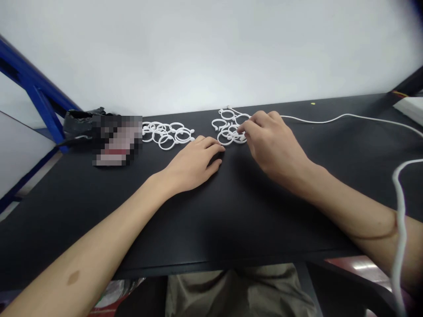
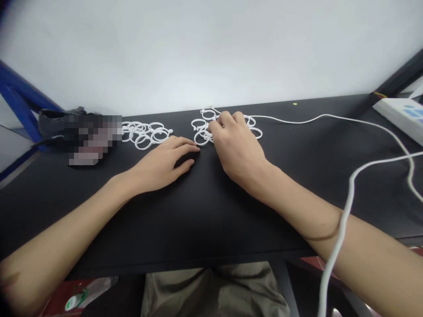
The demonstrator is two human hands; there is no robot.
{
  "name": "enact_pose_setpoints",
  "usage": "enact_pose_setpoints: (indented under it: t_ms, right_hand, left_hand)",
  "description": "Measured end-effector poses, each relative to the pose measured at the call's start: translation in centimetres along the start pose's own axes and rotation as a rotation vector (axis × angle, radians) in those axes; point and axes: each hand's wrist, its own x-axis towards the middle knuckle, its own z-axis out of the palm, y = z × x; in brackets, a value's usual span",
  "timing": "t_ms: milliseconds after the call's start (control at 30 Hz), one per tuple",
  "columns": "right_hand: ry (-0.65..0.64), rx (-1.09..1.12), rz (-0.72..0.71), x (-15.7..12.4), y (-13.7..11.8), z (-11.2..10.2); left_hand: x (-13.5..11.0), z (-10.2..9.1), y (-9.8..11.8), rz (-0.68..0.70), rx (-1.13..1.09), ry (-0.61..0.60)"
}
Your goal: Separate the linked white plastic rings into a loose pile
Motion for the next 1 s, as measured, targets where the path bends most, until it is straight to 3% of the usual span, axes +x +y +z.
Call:
enact_pose_setpoints:
  t_ms: [200,400,833,1000]
  right_hand:
    - [-0.046,0.027,-0.034,0.3,-0.8,-0.6]
    - [-0.087,0.086,-0.098,0.4,-1.3,-0.6]
    - [-0.196,0.093,-0.069,0.3,-1.1,-0.5]
    - [-0.145,0.052,0.001,0.0,-0.6,-0.4]
  left_hand:
    - [0.3,0.4,0.7,-0.111,-0.123,0.137]
    - [0.4,0.6,0.6,-0.069,-0.074,0.015]
    - [0.4,0.4,0.6,-0.036,-0.071,0.021]
    - [0.4,0.3,0.6,-0.024,-0.047,0.015]
